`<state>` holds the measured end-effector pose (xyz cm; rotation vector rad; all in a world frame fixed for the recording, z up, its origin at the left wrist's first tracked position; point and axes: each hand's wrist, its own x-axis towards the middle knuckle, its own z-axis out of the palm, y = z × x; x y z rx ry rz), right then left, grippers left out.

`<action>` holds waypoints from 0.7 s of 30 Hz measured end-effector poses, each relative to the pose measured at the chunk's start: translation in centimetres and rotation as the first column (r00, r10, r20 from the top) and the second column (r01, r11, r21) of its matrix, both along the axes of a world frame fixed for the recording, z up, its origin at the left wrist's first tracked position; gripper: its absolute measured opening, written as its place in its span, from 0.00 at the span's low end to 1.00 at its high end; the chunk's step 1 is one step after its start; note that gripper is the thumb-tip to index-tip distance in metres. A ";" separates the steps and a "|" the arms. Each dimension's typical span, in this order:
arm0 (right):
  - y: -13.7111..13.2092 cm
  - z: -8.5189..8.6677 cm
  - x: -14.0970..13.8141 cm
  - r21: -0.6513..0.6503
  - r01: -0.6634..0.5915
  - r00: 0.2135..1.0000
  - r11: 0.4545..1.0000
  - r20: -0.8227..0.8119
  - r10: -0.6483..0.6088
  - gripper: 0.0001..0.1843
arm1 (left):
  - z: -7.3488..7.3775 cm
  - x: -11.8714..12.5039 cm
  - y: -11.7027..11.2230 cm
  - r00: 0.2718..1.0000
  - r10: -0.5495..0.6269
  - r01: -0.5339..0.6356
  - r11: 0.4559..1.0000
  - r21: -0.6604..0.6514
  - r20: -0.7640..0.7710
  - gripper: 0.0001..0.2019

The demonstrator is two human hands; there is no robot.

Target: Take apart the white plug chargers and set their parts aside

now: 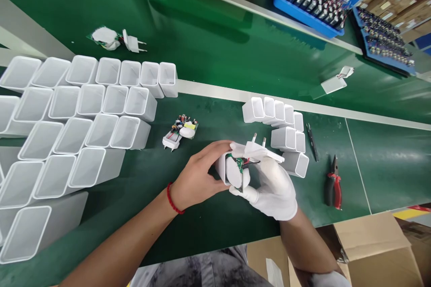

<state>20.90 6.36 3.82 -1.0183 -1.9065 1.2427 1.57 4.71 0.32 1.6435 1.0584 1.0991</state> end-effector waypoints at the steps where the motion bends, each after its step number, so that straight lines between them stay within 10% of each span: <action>1: 0.0 0.2 -0.2 0.075 -0.025 1.000 0.997 0.005 0.025 0.34 | 0.0 0.0 0.0 1.000 0.002 -0.002 1.000 0.007 -0.006 0.30; 5: 0.3 1.0 -0.9 0.425 -0.146 0.987 0.893 0.122 0.103 0.41 | 0.3 0.1 0.0 0.999 0.006 -0.004 0.999 0.043 -0.038 0.29; 8: 0.7 1.2 -1.0 0.387 -0.277 0.951 0.880 0.239 0.194 0.35 | 0.4 0.2 0.0 0.998 0.062 -0.060 0.996 0.060 -0.030 0.27; 11: 0.7 0.8 -0.7 0.258 -0.243 0.969 0.935 0.104 0.223 0.39 | 0.0 0.6 0.0 0.980 0.176 -0.171 0.984 -0.054 0.090 0.29; 14: 0.0 0.0 -1.4 -0.078 0.070 0.991 0.994 -0.108 -0.078 0.37 | -0.5 1.2 -0.1 0.938 0.287 -0.252 0.949 -0.189 0.193 0.33; 17: -0.6 -0.5 -3.0 -0.426 0.098 0.957 0.899 -0.206 -0.202 0.38 | -0.3 1.7 -0.1 0.920 0.351 -0.331 0.934 -0.134 0.173 0.35; 21: -0.4 -0.4 -4.1 -0.551 0.043 0.937 0.833 -0.267 -0.225 0.34 | 1.1 1.0 0.1 0.970 0.219 -0.214 0.975 -0.056 0.107 0.38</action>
